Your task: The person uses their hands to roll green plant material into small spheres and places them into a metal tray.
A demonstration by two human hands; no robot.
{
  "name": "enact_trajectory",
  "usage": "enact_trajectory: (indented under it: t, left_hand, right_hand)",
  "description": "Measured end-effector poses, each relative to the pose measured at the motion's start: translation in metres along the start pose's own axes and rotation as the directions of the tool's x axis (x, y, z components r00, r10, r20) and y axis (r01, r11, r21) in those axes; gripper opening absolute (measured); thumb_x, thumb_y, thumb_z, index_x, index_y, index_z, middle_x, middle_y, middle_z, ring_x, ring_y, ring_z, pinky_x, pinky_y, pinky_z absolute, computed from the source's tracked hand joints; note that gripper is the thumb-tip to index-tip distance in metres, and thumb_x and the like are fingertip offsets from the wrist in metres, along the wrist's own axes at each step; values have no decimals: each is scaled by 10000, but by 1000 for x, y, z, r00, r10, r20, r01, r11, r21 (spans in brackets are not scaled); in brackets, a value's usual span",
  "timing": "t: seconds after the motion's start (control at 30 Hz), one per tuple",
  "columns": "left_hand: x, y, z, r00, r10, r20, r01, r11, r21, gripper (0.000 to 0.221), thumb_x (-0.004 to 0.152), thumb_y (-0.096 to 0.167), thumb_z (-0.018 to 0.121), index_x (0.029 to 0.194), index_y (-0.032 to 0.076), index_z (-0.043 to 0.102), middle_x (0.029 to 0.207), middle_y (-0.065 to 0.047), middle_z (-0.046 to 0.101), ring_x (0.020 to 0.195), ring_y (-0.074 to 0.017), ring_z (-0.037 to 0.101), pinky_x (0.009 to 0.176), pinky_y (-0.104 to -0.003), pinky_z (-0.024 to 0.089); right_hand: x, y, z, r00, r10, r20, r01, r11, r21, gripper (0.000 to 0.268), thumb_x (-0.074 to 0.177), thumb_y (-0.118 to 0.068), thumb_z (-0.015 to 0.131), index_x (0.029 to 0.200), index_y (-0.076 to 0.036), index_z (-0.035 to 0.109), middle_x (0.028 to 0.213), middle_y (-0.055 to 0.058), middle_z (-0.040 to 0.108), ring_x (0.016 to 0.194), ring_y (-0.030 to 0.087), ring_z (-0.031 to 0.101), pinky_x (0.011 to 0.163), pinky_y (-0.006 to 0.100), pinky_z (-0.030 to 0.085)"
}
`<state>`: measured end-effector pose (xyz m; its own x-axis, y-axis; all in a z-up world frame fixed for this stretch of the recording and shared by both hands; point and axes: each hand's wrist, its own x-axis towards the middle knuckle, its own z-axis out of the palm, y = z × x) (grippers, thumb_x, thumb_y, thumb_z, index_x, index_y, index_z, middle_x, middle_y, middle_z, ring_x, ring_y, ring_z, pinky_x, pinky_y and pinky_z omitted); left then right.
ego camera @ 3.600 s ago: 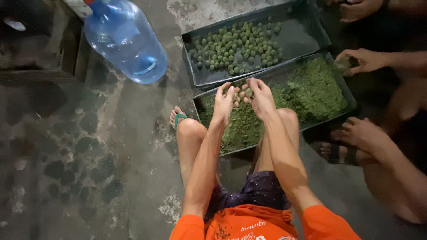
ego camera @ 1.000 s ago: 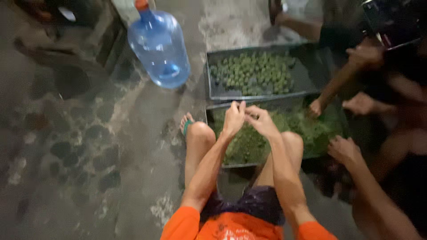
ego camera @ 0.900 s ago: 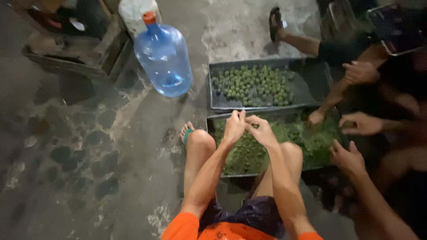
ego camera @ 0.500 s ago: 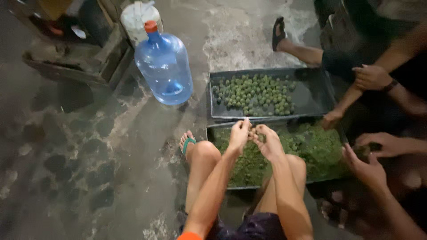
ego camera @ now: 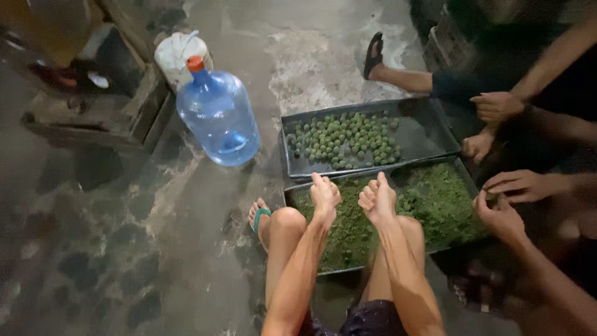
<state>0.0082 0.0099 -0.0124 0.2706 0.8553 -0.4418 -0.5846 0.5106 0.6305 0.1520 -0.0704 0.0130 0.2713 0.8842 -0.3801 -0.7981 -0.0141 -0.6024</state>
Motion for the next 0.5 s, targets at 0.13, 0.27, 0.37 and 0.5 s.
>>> enact_trajectory:
  t: [0.13, 0.27, 0.37, 0.5]
  left_hand:
    - [13, -12, -9, 998, 55, -7, -55, 998, 3, 541, 1094, 534, 332, 724, 160, 456, 571, 22, 433, 445, -119, 388, 414, -285, 308]
    - [9, -13, -5, 992, 77, 100, -90, 987, 136, 344, 1056, 386, 422, 909, 116, 577, 800, -35, 679, 622, -149, 598, 513, -291, 477]
    - [-17, 8, -2, 994, 47, 102, -66, 978, 196, 493, 1083, 523, 411, 894, 110, 603, 737, -18, 622, 537, -108, 480, 450, -257, 352]
    - [-36, 28, 4, 991, -13, 130, -2, 993, 115, 642, 1080, 595, 315, 800, 80, 577, 623, -40, 568, 423, -100, 346, 384, -255, 242]
  right_hand:
    - [-5, 3, 19, 977, -201, -69, 191, 973, -128, 564, 1104, -520, 387, 672, -159, 421, 472, -22, 323, 358, 132, 278, 328, 292, 227]
    - [-11, -3, 26, 987, -113, -111, 90, 977, -195, 368, 1078, -370, 439, 959, -64, 607, 847, 78, 650, 694, 160, 598, 617, 290, 502]
    - [-8, -4, 19, 999, -50, 0, 49, 993, -111, 359, 1099, -382, 491, 1033, -60, 636, 927, 77, 680, 717, 130, 592, 622, 264, 483]
    - [-2, -4, 11, 995, 72, -64, -71, 997, 21, 532, 1065, -527, 393, 871, -71, 587, 768, 56, 601, 582, 123, 502, 495, 248, 379]
